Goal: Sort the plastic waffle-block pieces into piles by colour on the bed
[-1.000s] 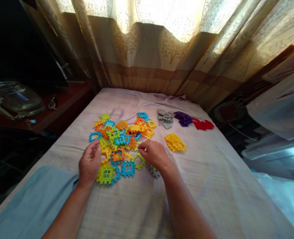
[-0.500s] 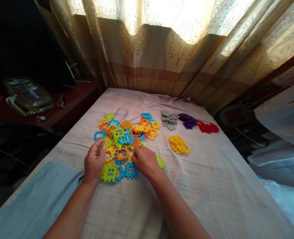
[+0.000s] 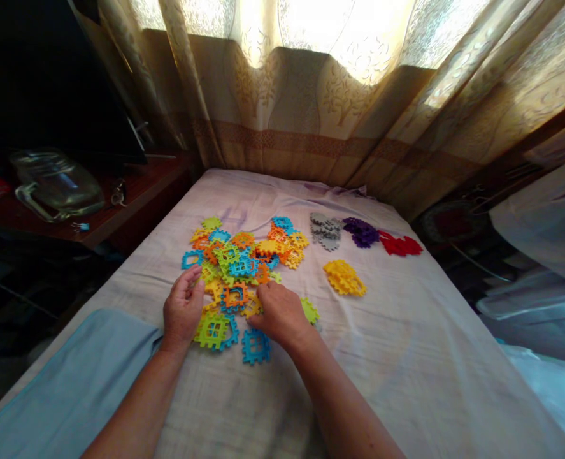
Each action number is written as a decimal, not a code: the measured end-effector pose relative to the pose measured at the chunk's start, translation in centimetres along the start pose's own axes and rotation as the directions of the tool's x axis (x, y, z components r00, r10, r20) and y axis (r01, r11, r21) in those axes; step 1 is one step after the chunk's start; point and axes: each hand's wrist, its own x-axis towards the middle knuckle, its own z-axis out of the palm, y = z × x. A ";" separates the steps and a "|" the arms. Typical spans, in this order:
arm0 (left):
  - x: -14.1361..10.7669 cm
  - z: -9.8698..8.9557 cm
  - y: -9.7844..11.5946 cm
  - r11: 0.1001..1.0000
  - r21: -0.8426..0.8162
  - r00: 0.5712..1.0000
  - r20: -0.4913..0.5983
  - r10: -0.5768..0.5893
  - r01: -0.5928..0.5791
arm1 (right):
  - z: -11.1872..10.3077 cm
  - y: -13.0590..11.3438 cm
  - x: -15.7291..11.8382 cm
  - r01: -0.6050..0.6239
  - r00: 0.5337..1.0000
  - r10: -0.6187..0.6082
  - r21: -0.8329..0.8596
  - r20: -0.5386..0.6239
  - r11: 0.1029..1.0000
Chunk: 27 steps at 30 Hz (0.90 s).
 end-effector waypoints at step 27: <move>-2.8 -0.7 2.7 0.652 0.272 0.677 0.527 0.515 -0.707 | -4.0 16.1 -3.2 -0.528 0.725 0.613 0.319 -0.313 0.787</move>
